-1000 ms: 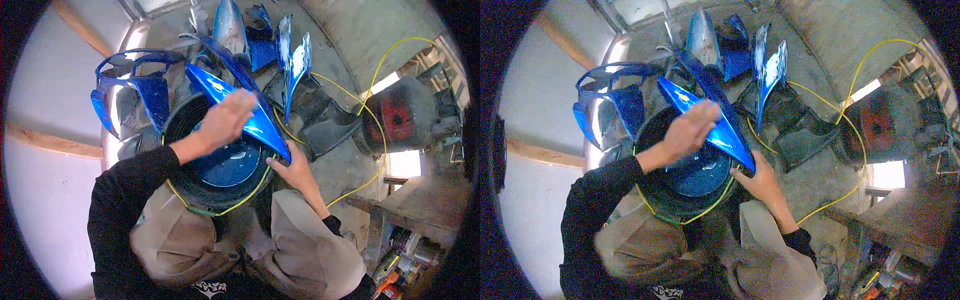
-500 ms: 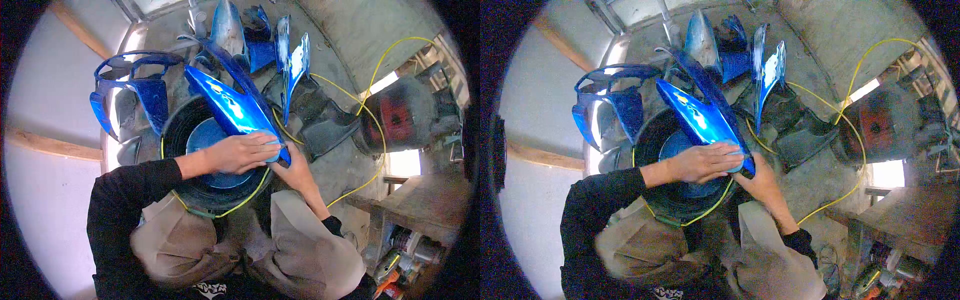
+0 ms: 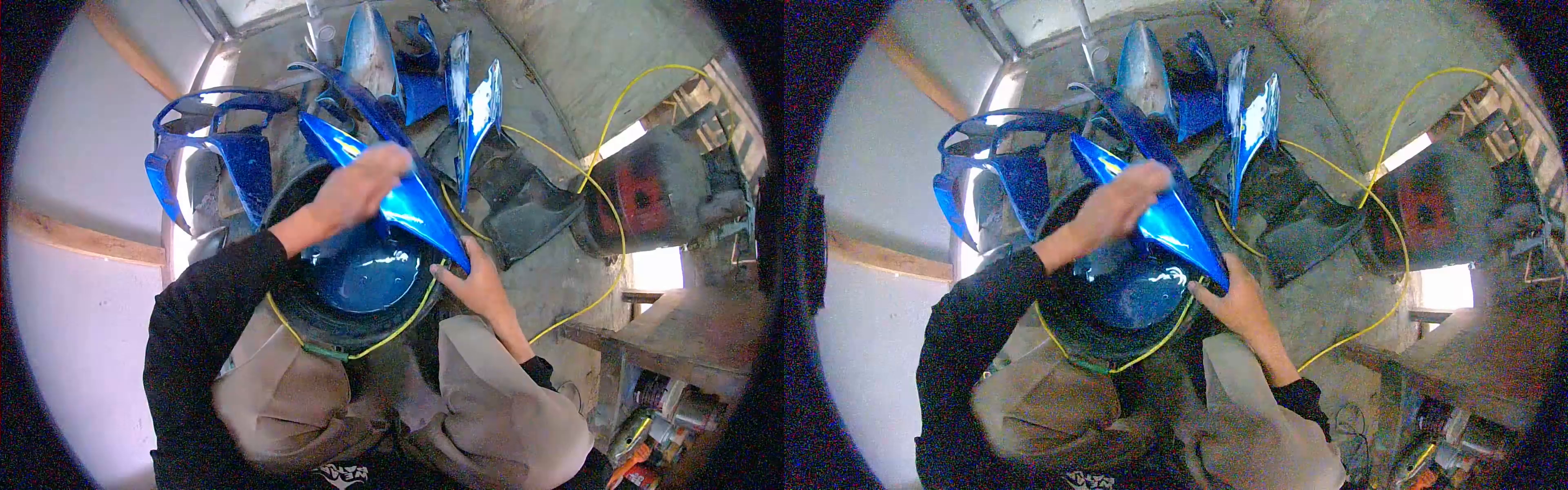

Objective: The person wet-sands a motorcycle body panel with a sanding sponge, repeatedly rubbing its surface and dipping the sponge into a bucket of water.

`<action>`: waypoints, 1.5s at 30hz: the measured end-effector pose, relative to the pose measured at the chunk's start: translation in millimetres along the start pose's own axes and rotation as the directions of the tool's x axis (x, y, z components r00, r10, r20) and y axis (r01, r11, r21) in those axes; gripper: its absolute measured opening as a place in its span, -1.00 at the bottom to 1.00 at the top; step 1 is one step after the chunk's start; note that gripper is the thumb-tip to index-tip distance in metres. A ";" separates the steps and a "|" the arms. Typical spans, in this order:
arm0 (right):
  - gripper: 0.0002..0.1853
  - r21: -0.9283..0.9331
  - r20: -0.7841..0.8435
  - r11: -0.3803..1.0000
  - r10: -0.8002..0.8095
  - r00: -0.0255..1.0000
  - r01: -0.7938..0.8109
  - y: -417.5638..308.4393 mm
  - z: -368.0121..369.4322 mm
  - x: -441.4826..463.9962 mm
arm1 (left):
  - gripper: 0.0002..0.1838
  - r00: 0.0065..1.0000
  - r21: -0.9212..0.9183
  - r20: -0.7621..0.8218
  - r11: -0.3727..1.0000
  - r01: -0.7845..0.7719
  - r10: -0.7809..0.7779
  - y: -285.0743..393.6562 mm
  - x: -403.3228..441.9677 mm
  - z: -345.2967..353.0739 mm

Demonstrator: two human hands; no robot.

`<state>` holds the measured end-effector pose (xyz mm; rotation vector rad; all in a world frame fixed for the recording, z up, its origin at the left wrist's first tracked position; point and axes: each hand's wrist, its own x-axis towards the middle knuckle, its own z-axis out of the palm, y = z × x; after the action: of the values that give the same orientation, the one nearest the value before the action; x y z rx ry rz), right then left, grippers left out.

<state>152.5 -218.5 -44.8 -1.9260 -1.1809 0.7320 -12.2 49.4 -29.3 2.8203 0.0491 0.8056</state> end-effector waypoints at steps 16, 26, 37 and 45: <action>-0.26 -0.014 -0.003 1.000 -0.011 1.000 0.011 10.2 5.4 2.3 | -0.56 0.949 0.081 -0.029 0.946 0.315 -0.314 -8.5 -22.2 2.1; -0.30 -0.059 0.009 0.998 0.007 1.000 -0.006 -1.2 -1.1 0.5 | -0.52 0.993 -0.087 0.117 0.996 -0.025 0.035 -18.1 -49.3 -17.8; -0.32 -0.027 0.008 0.998 -0.059 0.998 0.059 5.0 4.6 1.2 | -0.48 0.991 -0.204 0.096 0.977 -0.068 0.089 38.0 -42.1 -8.4; -0.27 -0.052 0.031 0.999 0.003 1.000 -0.002 8.7 3.4 2.6 | -0.53 0.877 0.136 -0.094 0.867 0.479 -0.470 -58.1 -38.3 -19.8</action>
<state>155.2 -217.7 -54.1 -1.9655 -1.2279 0.7417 -53.7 106.5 -44.8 2.7296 0.8173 0.7856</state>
